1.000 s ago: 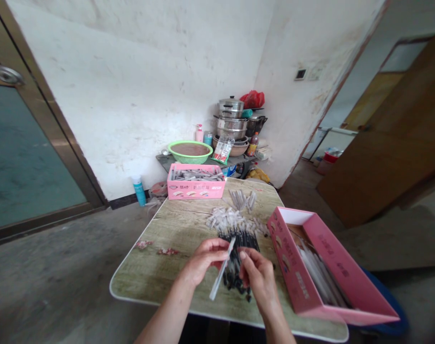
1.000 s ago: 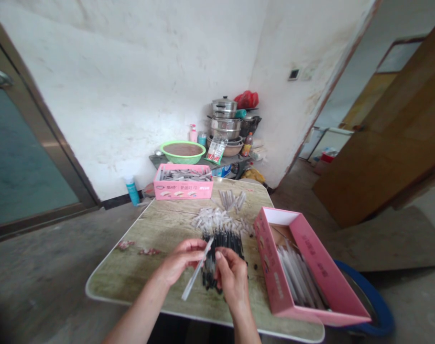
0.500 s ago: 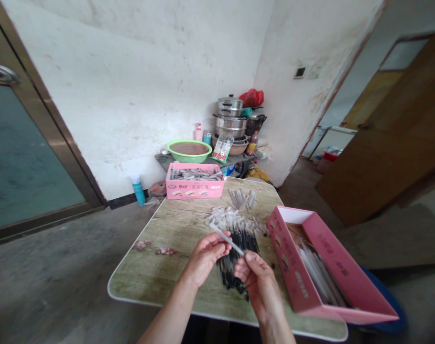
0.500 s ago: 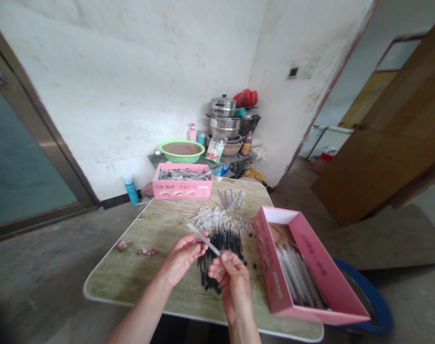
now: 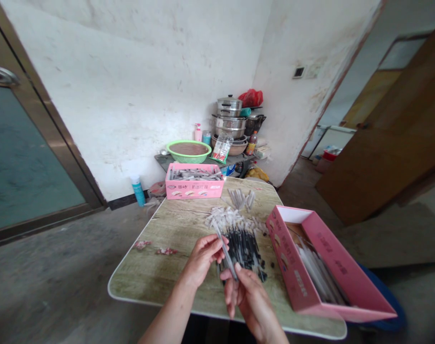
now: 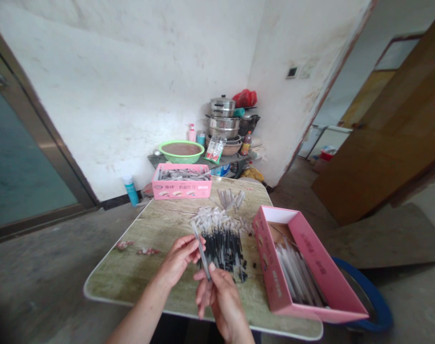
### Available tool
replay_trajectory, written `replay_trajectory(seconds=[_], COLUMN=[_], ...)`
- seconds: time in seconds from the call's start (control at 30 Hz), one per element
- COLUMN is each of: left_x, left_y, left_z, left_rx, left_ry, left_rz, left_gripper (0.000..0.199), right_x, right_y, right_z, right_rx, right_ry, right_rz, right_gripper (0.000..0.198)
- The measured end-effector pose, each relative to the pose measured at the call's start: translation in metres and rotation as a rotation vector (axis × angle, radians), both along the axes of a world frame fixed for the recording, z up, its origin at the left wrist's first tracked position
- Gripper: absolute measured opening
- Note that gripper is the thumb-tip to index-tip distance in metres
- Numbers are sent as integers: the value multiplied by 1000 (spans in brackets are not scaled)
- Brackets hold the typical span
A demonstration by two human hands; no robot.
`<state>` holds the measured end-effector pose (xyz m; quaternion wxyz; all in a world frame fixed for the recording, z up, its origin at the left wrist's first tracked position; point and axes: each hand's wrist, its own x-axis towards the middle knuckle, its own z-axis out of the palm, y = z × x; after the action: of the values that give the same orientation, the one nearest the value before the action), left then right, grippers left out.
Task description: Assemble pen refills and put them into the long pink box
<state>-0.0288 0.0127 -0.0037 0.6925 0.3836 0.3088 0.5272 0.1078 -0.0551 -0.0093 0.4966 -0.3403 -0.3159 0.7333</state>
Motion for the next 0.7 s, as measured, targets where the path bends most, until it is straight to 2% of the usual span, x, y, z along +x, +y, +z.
replay_trajectory(seconds=[0.33, 0.47, 0.53, 0.6, 0.7], left_x=[-3, -3, -2, 0, 2], left_y=[-4, -6, -6, -4, -1], left_z=[8, 8, 8, 6, 2], left_rx=[36, 59, 53, 36, -1], left_ry=[39, 118, 89, 29, -42], left_rz=[-40, -183, -137, -33, 47], left_gripper=[30, 30, 34, 37, 34], right_x=[-10, -12, -13, -14, -17], right_y=[-1, -2, -3, -4, -6], right_z=[6, 2, 0, -1, -2], right_rx=[3, 1, -11, -26, -39], right_ry=[51, 51, 81, 124, 157], right_rz=[9, -49, -56, -44, -15], right_gripper=[46, 41, 37, 34, 32])
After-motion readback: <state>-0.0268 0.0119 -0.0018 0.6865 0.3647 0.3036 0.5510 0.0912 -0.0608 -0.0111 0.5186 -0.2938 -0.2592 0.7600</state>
